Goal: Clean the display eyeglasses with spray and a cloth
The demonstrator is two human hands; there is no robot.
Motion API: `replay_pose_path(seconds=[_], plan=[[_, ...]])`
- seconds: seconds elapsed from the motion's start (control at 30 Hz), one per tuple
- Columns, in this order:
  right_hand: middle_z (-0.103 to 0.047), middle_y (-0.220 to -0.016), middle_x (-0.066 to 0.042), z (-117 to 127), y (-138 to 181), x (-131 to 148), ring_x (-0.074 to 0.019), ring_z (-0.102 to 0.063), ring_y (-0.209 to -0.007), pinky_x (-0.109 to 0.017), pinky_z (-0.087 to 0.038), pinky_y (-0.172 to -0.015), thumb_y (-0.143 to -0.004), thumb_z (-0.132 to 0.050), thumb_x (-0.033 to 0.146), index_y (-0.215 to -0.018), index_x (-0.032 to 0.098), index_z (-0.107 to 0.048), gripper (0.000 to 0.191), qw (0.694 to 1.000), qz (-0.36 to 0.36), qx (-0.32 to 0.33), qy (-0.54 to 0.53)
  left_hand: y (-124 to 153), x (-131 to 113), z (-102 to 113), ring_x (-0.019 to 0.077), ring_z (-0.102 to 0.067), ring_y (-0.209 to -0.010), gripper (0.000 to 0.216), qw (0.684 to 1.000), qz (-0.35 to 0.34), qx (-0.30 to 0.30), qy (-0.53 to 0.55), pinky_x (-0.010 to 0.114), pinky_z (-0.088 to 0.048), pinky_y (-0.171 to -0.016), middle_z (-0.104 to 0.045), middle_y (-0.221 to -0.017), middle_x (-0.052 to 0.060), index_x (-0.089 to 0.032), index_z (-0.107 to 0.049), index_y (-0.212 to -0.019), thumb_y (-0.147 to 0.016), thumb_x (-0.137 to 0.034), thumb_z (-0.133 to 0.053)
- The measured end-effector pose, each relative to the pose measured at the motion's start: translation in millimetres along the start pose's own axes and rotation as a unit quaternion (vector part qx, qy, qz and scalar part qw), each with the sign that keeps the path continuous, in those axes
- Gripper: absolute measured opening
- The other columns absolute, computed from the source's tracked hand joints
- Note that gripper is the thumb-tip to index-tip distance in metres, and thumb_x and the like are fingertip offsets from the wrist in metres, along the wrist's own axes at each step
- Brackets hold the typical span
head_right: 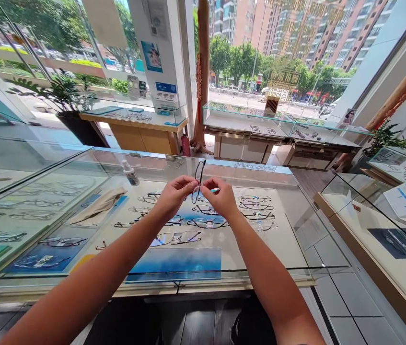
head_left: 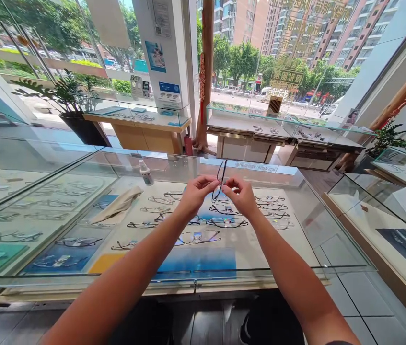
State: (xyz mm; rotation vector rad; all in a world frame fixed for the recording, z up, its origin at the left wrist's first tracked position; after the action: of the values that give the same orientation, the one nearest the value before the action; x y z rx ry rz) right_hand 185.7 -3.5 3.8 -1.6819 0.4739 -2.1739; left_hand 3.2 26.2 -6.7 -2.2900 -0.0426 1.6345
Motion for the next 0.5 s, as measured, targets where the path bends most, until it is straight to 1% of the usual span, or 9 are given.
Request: replay_pose_path(seconds=[0.07, 0.17, 0.23, 0.4, 0.5], plan=[[-0.073, -0.081, -0.002, -4.3, 3.8, 3.0, -0.0184, -0.068, -0.077, -0.030, -0.052, -0.067, -0.088, -0.076, 0.047, -0.085, 0.023, -0.069, 0.025, 1.000, -0.005, 0.008, -0.005, 3.9, 1.3, -2.0, 0.0168, -0.068, -0.085, 0.046, 1.000, 0.007, -0.001, 0.005, 0.032, -0.055, -0.085, -0.079, -0.089, 0.004, -0.020, -0.082, -0.086, -0.067, -0.055, -0.104], [-0.075, -0.080, -0.002, -7.8, 6.8, 4.4, -0.0179, -0.067, -0.074, -0.031, -0.052, -0.068, -0.088, -0.075, 0.044, -0.083, 0.023, -0.071, 0.022, 1.000, -0.008, 0.005, -0.004, 6.2, 2.5, -2.8, 0.0152, -0.066, -0.080, 0.047, 1.000, 0.023, -0.004, 0.006, 0.029, -0.054, -0.076, -0.078, -0.088, 0.004, -0.020, -0.082, -0.087, -0.066, -0.056, -0.104], [-0.076, -0.081, -0.002, -7.9, 7.6, 3.9, -0.0179, -0.066, -0.073, -0.032, -0.051, -0.068, -0.088, -0.075, 0.043, -0.085, 0.023, -0.072, 0.020, 1.000, -0.009, 0.002, -0.004, 6.7, 2.3, -2.5, 0.0145, -0.065, -0.078, 0.048, 1.000, 0.030, -0.004, 0.002, 0.029, -0.054, -0.074, -0.077, -0.087, 0.003, -0.020, -0.081, -0.086, -0.066, -0.057, -0.104], [-0.074, -0.078, -0.001, -5.3, 7.4, 4.9, -0.0172, -0.063, -0.071, -0.033, -0.050, -0.067, -0.087, -0.074, 0.040, -0.084, 0.023, -0.072, 0.017, 1.000, -0.019, 0.003, -0.013, 7.9, -2.2, -3.5, 0.0161, -0.069, -0.085, 0.050, 0.999, 0.048, -0.002, 0.004, 0.032, -0.061, -0.081, -0.078, -0.092, 0.003, -0.019, -0.079, -0.087, -0.065, -0.057, -0.105], [-0.071, -0.077, 0.000, -2.2, 7.6, 6.7, -0.0170, -0.062, -0.070, -0.033, -0.049, -0.067, -0.087, -0.072, 0.038, -0.082, 0.024, -0.069, 0.015, 1.000, -0.009, -0.008, -0.006, 8.6, -4.8, -3.8, 0.0174, -0.071, -0.089, 0.051, 0.999, 0.036, 0.005, -0.010, 0.033, -0.063, -0.082, -0.078, -0.097, 0.004, -0.019, -0.078, -0.090, -0.068, -0.058, -0.103]])
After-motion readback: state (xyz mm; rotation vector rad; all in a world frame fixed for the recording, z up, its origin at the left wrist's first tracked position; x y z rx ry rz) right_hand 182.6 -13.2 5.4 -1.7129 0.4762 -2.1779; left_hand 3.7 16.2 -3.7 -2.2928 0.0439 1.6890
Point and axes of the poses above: each hand's wrist, its own y-axis away from the middle knuckle, its own z-axis out of the back of the hand, x = y × z, the point moved 1 cm from there along -y, towards the middle knuckle
